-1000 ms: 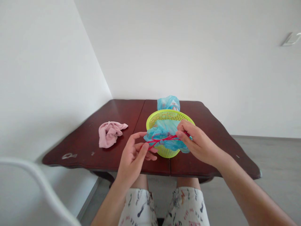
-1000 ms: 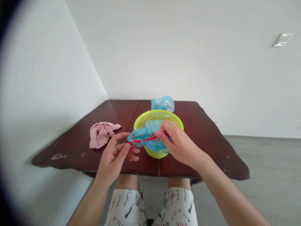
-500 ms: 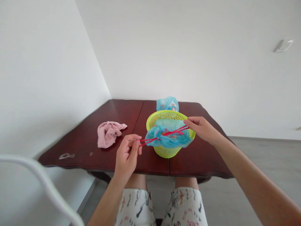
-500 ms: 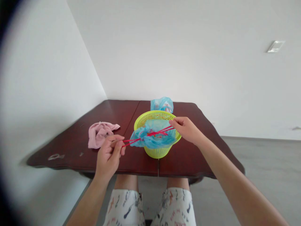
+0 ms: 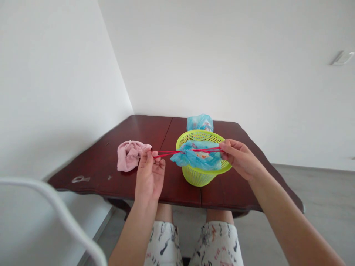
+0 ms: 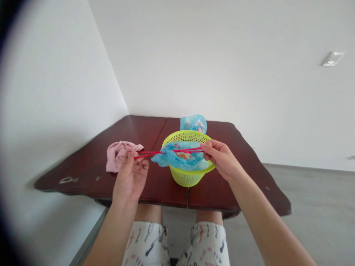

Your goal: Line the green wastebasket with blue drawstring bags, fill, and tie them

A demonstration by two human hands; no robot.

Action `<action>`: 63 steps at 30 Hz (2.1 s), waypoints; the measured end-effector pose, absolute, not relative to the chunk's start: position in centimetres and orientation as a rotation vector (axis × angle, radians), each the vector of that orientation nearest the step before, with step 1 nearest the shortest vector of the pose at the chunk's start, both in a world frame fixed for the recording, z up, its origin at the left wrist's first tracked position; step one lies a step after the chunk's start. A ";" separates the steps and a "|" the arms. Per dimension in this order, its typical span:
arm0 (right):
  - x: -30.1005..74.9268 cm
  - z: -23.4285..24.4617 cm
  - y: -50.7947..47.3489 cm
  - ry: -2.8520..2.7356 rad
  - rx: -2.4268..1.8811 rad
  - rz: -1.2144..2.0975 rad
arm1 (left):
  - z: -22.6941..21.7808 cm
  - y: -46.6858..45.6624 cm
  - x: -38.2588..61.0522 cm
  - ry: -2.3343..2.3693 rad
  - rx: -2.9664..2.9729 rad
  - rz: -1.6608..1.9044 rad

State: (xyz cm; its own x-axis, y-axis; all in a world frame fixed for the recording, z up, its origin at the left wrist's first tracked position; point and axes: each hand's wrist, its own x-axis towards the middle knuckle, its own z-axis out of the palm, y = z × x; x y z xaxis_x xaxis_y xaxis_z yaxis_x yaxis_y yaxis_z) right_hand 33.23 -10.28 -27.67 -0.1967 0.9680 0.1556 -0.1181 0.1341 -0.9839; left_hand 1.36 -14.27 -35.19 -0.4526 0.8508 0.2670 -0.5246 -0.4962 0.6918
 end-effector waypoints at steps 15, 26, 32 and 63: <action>32.9 -28.7 -10.6 -1.390 -0.998 0.784 | -34.4 -12.9 3.5 1.028 1.352 2.445; 37.2 -30.6 -11.4 -1.389 -1.309 0.214 | -31.6 -11.5 1.5 1.633 2.319 1.691; 38.4 -31.4 -10.9 -1.073 -1.066 0.572 | -31.3 -10.9 2.9 1.735 2.402 1.530; 28.7 -21.8 -4.2 -1.859 -0.921 0.875 | -31.5 -10.4 5.3 1.253 2.315 1.588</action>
State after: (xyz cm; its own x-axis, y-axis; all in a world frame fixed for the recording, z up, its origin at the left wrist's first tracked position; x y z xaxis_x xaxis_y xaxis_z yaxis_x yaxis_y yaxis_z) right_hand 28.69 -4.20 -21.82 -0.3568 0.8525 0.3821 0.2484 0.4809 -0.8409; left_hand 5.31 -10.38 -31.49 0.1353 0.6478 0.7497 0.5782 -0.6661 0.4712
